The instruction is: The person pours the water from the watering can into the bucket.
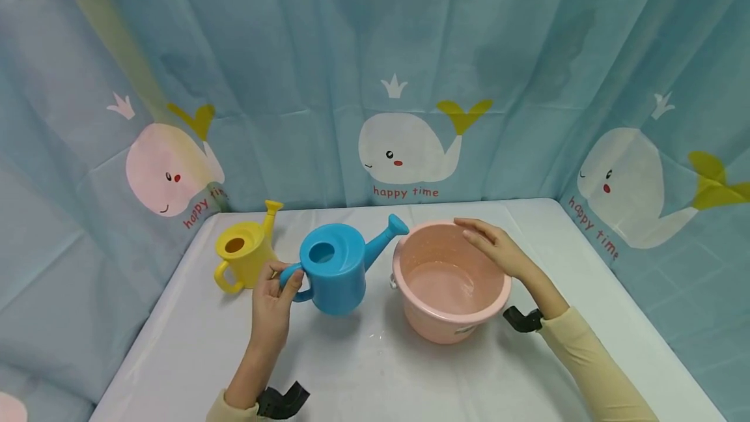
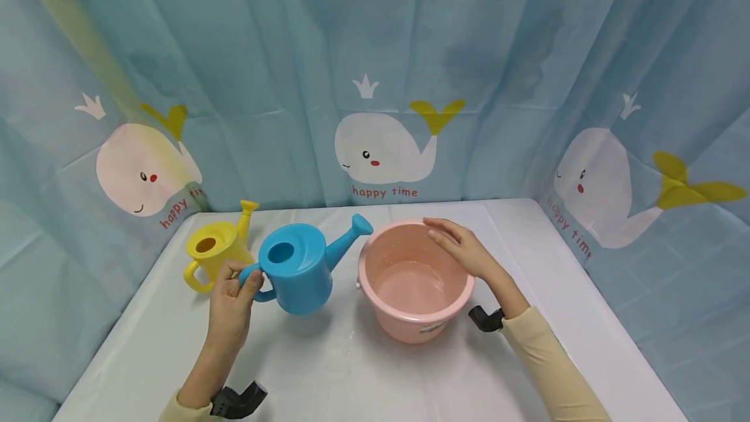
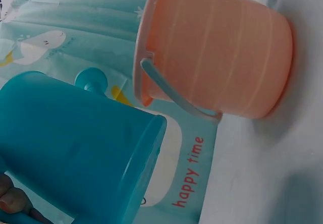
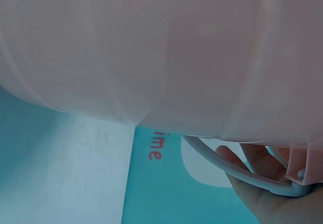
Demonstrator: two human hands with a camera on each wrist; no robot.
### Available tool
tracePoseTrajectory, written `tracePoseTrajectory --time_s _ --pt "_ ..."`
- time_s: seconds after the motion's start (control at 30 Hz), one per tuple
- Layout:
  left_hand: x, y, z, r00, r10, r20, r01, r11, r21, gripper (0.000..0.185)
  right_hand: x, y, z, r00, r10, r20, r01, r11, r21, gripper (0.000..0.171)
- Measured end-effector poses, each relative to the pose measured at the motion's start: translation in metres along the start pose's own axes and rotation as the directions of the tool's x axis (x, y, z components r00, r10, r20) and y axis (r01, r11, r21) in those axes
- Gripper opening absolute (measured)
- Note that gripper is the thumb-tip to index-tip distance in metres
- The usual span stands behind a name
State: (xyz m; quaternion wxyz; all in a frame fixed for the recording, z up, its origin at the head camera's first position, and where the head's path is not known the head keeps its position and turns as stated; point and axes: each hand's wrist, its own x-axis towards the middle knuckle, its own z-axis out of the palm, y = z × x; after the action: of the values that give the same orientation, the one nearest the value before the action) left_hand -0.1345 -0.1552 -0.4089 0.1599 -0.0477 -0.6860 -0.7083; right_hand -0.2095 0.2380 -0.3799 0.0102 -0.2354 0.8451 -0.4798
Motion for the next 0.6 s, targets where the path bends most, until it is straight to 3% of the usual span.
tracePoseTrajectory --time_s 0.33,0.6 --pt "0.012 0.013 0.011 0.993 0.007 0.122 -0.004 1.0 -0.024 0.017 0.001 0.0 -0.001 1.0 0.013 0.004 -0.013 1.0 -0.006 0.04" --pt "0.018 0.024 0.019 0.988 -0.019 0.15 0.018 1.0 0.005 0.021 0.0 -0.003 -0.001 1.0 0.026 0.0 -0.026 1.0 -0.01 0.041"
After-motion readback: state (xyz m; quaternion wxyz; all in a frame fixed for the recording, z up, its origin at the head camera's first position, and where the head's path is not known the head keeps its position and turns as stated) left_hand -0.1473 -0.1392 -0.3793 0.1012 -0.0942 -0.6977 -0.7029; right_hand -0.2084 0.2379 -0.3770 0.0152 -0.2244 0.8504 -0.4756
